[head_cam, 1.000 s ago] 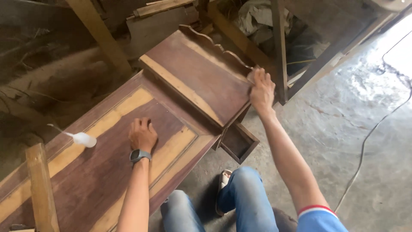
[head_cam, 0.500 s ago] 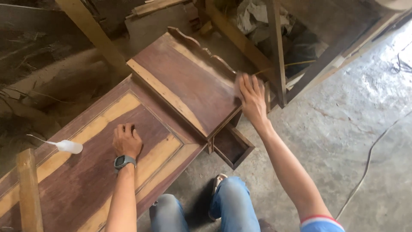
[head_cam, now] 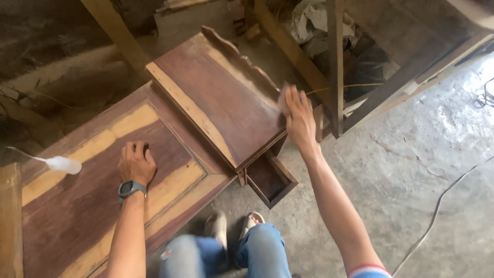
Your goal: Sanding the edges and surfaces of a wooden furniture component to smooth the wood.
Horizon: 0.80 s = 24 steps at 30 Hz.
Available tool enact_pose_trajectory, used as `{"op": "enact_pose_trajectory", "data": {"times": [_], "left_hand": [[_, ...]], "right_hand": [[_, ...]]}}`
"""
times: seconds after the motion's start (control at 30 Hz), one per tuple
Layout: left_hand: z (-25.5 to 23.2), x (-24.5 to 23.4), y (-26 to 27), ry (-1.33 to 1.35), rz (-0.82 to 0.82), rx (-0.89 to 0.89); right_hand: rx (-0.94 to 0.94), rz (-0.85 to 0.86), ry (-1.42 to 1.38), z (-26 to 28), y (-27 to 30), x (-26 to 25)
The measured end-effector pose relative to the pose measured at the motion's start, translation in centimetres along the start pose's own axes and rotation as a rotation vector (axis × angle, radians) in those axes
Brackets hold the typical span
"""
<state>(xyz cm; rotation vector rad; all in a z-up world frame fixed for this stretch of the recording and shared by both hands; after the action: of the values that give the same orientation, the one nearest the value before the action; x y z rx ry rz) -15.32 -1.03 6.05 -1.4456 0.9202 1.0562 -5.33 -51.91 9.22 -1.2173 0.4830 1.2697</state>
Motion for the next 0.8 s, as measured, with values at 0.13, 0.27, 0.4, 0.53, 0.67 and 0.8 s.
{"op": "enact_pose_trajectory", "data": {"times": [0.13,0.27,0.4,0.53,0.67,0.8], "left_hand": [[0.3,1.3,-0.6,0.010,-0.004,0.003],[-1.0,2.3,-3.1,-0.012,-0.041,-0.057],[-6.6,4.7,-7.3,0.095,-0.084,0.038],[-9.9,4.8,-8.5,0.220,-0.016,0.006],[-9.7,5.1,-8.6,0.343,-0.004,-0.005],[-8.4,5.1,-8.7,0.573,-0.021,0.007]], "right_hand": [[0.082,0.061,-0.206,0.9,-0.2,-2.6],[0.111,0.137,-0.106,-0.5,3.7,-2.3],[0.113,0.073,-0.074,0.8,1.4,-2.6],[0.061,0.058,-0.016,0.8,3.4,-2.2],[0.078,0.047,0.004,1.0,3.4,-2.0],[0.114,-0.009,-0.060,2.0,1.2,-0.9]]}}
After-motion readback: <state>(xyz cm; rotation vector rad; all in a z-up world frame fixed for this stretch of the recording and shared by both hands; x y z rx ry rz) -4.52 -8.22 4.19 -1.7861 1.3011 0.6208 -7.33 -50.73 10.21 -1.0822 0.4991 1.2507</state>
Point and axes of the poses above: each hand's wrist, its own y-axis away from the middle knuckle, its own x-axis out of the palm, z = x × y, the point moved 4 cm from there along -y, towards the middle knuckle, and after that the axes turned 6 degrees about z, right-handed, at the moved point
